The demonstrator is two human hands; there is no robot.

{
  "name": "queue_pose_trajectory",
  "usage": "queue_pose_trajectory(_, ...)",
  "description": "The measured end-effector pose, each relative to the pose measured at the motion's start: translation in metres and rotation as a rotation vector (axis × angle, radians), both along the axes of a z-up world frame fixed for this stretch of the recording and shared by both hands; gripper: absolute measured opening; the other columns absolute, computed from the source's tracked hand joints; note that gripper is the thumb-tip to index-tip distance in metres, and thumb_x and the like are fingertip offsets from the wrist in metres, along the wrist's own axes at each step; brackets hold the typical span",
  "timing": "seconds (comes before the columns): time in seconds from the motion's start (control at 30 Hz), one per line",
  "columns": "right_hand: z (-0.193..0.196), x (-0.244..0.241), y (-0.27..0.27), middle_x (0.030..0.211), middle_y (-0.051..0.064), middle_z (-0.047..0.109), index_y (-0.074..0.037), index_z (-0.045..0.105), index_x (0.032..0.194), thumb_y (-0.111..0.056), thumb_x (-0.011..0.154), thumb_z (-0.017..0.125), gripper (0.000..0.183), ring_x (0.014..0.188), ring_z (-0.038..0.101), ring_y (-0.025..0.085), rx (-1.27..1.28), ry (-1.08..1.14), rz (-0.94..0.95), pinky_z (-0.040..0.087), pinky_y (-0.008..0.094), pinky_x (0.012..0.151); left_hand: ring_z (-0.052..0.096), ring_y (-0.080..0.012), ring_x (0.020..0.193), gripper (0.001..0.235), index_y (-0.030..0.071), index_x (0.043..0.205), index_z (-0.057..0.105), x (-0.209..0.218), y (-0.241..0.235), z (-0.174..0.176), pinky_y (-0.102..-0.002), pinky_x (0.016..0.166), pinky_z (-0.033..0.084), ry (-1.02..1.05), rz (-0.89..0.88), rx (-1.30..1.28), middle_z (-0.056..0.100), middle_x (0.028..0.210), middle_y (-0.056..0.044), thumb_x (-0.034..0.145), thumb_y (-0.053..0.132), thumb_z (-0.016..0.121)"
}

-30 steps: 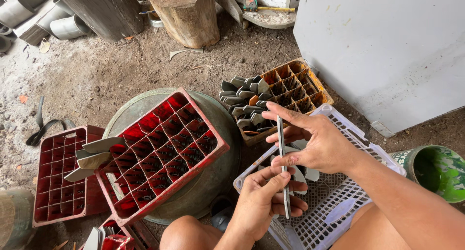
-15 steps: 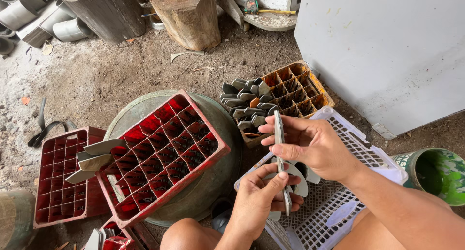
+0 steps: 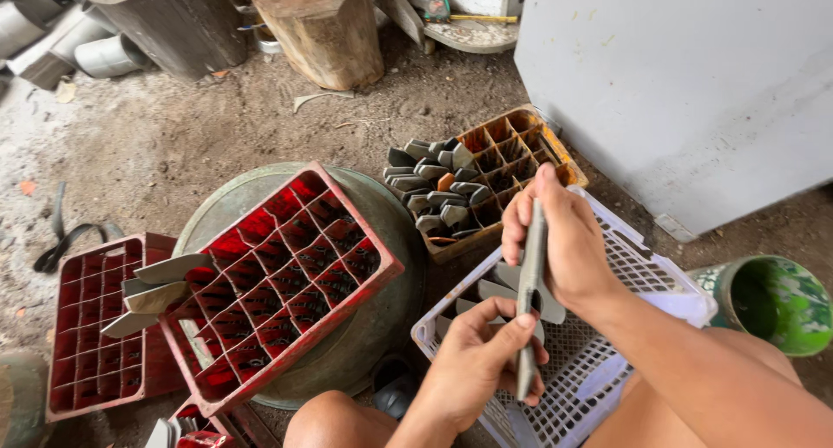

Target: The person sits on a small stool and repeatedly picks up gray metal pieces from a red crate. They inspect each piece and place it into a white plastic basket. The person continues this process, moving items from the crate to the basket.

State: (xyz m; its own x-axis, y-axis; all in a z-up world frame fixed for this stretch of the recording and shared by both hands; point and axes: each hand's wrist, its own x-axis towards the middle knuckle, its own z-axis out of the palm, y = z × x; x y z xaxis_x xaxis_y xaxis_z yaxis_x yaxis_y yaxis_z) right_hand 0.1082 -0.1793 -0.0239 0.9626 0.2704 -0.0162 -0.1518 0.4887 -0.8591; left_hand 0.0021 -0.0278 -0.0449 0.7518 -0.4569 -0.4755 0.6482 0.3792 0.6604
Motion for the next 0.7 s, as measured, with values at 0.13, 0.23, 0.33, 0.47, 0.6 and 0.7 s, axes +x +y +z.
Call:
queue_pose_trajectory(0.13,-0.013,0.008,0.006,0.057,0.001,0.036,-0.013,0.037,0.068,-0.052,0.112,0.037,0.058,0.044,0.037,0.010,0.199,0.062,0.017,0.032,0.025,0.038,0.043,-0.0148,0.031,0.056,0.006,0.091,0.052,-0.001,-0.034,-0.017,-0.027,0.028,0.035,0.080,0.195,-0.216,0.051,0.055,-0.007,0.108,0.058,0.035)
queue_pose_trajectory(0.23,-0.020,0.009,0.013,0.057,0.001,0.038,-0.011,0.040,0.069,-0.046,0.110,0.038,0.054,0.044,0.036,0.009,0.116,0.061,0.052,0.031,0.025,0.039,0.034,-0.0136,0.029,0.057,0.010,0.082,0.046,0.005,-0.044,-0.030,-0.028,0.027,0.028,0.109,0.182,-0.077,0.043,0.049,-0.004,0.110,0.057,0.032)
queue_pose_trajectory(0.33,-0.024,0.010,0.012,0.056,0.002,0.038,-0.011,0.038,0.066,-0.041,0.107,0.043,0.051,0.042,0.034,0.010,-0.033,0.071,0.016,0.031,0.026,0.038,0.035,-0.0119,0.032,0.062,0.008,0.076,0.047,0.004,-0.050,-0.039,-0.028,0.030,0.030,0.000,0.201,0.117,0.043,0.050,-0.002,0.112,0.056,0.030)
queue_pose_trajectory(0.47,-0.023,0.012,0.020,0.061,0.003,0.045,-0.009,0.046,0.071,-0.039,0.109,0.047,0.048,0.048,0.042,0.011,-0.162,0.033,-0.007,0.038,0.026,0.044,0.041,-0.0114,0.037,0.064,0.008,0.074,0.051,0.007,-0.049,-0.043,-0.029,0.035,0.035,-0.002,0.224,0.342,0.046,0.052,-0.001,0.109,0.055,0.027)
queue_pose_trajectory(0.6,-0.010,0.014,0.024,0.067,0.008,0.061,-0.004,0.062,0.078,-0.046,0.104,0.045,0.052,0.055,0.062,0.019,-0.219,0.123,-0.031,0.056,0.034,0.052,0.053,-0.0101,0.048,0.060,0.006,0.080,0.059,0.017,-0.046,-0.038,-0.029,0.046,0.046,-0.155,0.437,0.407,0.058,0.060,-0.001,0.110,0.049,0.030)
queue_pose_trajectory(0.7,0.005,0.013,0.016,0.073,0.012,0.068,-0.001,0.065,0.082,-0.051,0.102,0.044,0.057,0.067,0.073,0.026,-0.088,0.159,0.039,0.062,0.041,0.064,0.058,-0.0114,0.054,0.058,0.003,0.082,0.065,0.020,-0.038,-0.025,-0.028,0.051,0.049,-0.145,0.499,0.378,0.067,0.066,-0.004,0.109,0.043,0.033)
